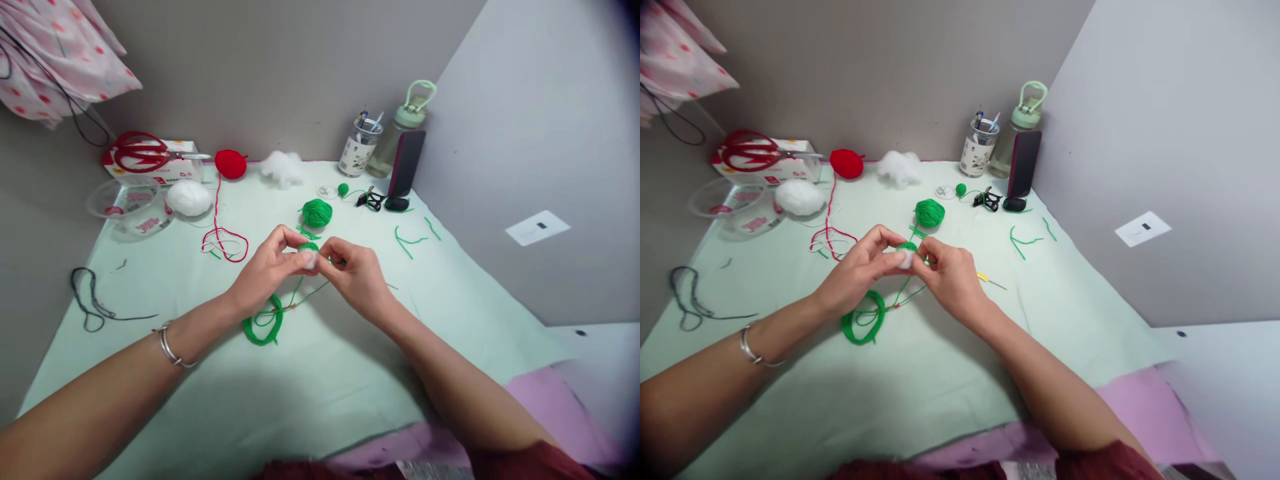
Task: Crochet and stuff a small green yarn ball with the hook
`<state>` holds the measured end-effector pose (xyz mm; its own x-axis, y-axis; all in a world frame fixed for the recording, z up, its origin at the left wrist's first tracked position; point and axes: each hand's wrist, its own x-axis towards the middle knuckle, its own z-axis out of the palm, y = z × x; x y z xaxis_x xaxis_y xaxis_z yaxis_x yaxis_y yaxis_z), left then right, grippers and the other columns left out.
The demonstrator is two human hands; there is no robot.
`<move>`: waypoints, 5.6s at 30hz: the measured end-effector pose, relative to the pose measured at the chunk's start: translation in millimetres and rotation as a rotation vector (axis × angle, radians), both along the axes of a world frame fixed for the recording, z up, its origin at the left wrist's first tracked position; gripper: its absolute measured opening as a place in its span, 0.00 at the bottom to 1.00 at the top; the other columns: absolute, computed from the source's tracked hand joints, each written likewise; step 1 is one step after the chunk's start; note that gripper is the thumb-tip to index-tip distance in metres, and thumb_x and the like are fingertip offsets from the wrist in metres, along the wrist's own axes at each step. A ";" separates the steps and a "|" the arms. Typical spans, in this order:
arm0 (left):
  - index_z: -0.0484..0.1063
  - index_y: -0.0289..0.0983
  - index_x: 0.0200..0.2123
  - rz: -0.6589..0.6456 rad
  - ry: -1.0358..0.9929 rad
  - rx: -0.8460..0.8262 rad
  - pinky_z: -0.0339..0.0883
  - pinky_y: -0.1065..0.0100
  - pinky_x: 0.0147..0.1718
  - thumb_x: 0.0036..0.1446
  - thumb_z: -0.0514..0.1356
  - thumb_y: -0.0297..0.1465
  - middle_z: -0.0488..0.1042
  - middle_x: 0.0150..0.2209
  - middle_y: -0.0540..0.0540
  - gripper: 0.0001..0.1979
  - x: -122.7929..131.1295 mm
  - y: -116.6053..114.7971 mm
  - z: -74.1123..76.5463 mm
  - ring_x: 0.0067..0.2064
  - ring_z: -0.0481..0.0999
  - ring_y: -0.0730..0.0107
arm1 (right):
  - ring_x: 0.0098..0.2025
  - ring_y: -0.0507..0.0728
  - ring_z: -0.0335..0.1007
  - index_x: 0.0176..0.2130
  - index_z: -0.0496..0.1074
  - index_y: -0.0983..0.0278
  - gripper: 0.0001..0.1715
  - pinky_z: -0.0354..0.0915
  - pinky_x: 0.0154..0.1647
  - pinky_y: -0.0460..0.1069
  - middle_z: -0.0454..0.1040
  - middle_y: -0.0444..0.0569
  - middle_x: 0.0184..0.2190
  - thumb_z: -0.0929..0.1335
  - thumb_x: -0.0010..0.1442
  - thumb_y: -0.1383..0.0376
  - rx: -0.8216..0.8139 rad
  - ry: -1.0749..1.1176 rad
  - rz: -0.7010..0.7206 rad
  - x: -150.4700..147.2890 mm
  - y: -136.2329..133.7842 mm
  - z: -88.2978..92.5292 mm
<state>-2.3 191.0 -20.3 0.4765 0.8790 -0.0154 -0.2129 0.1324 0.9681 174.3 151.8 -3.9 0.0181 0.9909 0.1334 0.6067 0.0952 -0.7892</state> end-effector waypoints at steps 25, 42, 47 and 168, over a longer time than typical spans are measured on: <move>0.66 0.40 0.42 -0.049 -0.010 0.020 0.81 0.60 0.50 0.60 0.70 0.34 0.72 0.41 0.54 0.15 -1.4 0.4 0.4 0.40 0.84 0.71 | 0.26 0.50 0.50 0.25 0.65 0.61 0.21 0.48 0.28 0.49 0.58 0.38 0.20 0.73 0.60 0.53 -0.138 0.273 0.057 0.0 0.8 2.6; 0.63 0.41 0.33 0.063 0.164 0.094 0.71 0.72 0.25 0.51 0.63 0.25 0.67 0.25 0.59 0.10 4.8 0.9 0.4 0.23 0.72 0.77 | 0.26 0.51 0.54 0.30 0.71 0.62 0.13 0.51 0.30 0.49 0.67 0.40 0.23 0.65 0.67 0.64 -0.171 0.207 0.205 -14.0 -16.2 20.7; 0.65 0.40 0.33 0.125 0.143 0.013 0.74 0.71 0.30 0.52 0.63 0.25 0.68 0.30 0.57 0.09 5.5 1.5 -2.5 0.28 0.74 0.77 | 0.26 0.51 0.56 0.29 0.65 0.60 0.12 0.52 0.31 0.49 0.65 0.39 0.23 0.67 0.64 0.63 -0.103 0.088 0.155 -14.6 -8.4 2.0; 0.76 0.41 0.45 0.229 0.063 0.281 0.69 0.67 0.39 0.60 0.69 0.32 0.77 0.38 0.50 0.10 -7.2 14.3 8.7 0.36 0.74 0.71 | 0.39 0.57 0.75 0.45 0.80 0.62 0.12 0.67 0.45 0.53 0.83 0.51 0.41 0.68 0.68 0.59 0.043 -0.038 0.013 60.9 6.8 20.2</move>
<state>-9.5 205.3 -11.6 0.2726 0.9369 0.2189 -0.1452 -0.1849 0.9720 235.2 158.6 16.2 -0.0003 0.9844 0.1758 0.6349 0.1360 -0.7605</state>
